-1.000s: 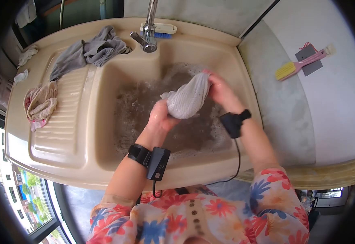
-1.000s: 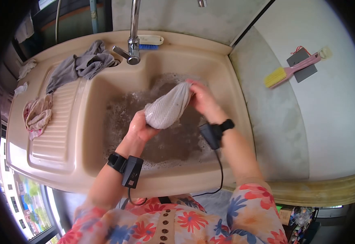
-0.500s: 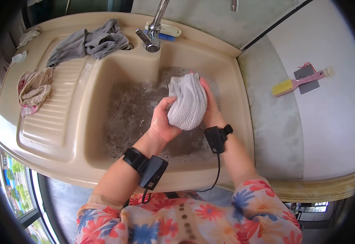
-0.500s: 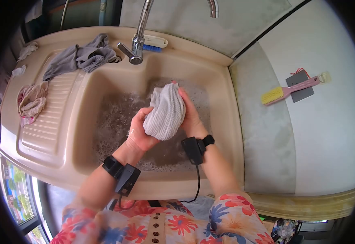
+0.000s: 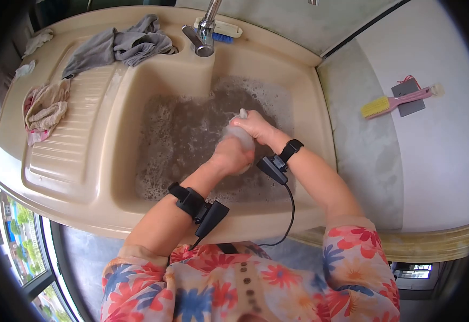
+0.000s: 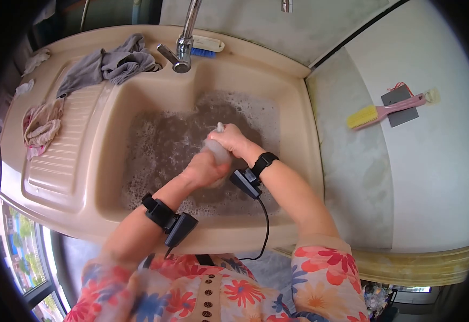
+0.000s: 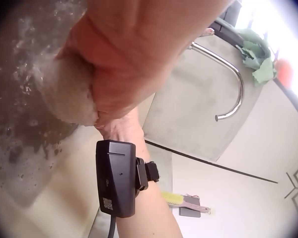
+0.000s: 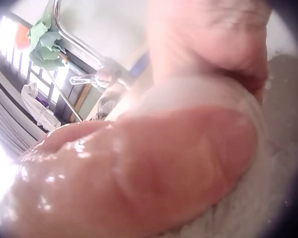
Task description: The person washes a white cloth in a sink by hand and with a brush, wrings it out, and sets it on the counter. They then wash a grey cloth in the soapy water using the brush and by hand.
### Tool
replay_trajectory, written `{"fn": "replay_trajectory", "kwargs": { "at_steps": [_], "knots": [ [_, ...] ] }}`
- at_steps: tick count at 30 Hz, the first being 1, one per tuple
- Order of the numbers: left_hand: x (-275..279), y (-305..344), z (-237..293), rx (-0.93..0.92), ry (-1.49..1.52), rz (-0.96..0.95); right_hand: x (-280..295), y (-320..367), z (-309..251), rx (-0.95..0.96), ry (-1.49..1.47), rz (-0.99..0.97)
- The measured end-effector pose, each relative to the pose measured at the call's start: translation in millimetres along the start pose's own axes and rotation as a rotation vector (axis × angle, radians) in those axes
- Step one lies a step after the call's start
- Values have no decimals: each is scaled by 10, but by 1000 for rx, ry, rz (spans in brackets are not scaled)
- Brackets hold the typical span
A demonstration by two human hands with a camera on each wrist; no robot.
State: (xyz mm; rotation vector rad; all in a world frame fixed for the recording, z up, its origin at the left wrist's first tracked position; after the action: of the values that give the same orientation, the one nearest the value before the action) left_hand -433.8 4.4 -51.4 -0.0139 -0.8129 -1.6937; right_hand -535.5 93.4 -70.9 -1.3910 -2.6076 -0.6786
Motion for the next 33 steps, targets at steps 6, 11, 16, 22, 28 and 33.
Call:
{"fn": "replay_trajectory", "kwargs": {
  "at_steps": [6,11,16,22,28,33],
  "knots": [
    [10,-43,-15,-99,714,-223,354,161,-92,4,31,-191],
    [144,140,178,-123,1637,-801,565,538,-234,230,-838,-205],
    [61,310,240,-77,1625,-855,435,570,-789,461,-704,-247],
    [132,346,257,-35,1068,-540,304,464,-627,255,-142,1],
    [-105,35,11,-46,498,-208,155,474,-343,237,601,102],
    [-65,141,110,-243,-176,-88,131,907,-322,-102,-91,16]
  ]
}}
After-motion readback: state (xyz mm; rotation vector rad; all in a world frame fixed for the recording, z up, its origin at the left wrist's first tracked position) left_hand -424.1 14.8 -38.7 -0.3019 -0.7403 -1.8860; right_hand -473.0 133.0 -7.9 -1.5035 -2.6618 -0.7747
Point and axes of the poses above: each hand's wrist, its own y-axis away from the middle knuckle, its own x-axis out of the back of the hand, z = x × y, the point moved 3 cm from there along -y, towards the middle knuckle, and after that the axes turned 10 degrees about x, right-handed, at the moved point
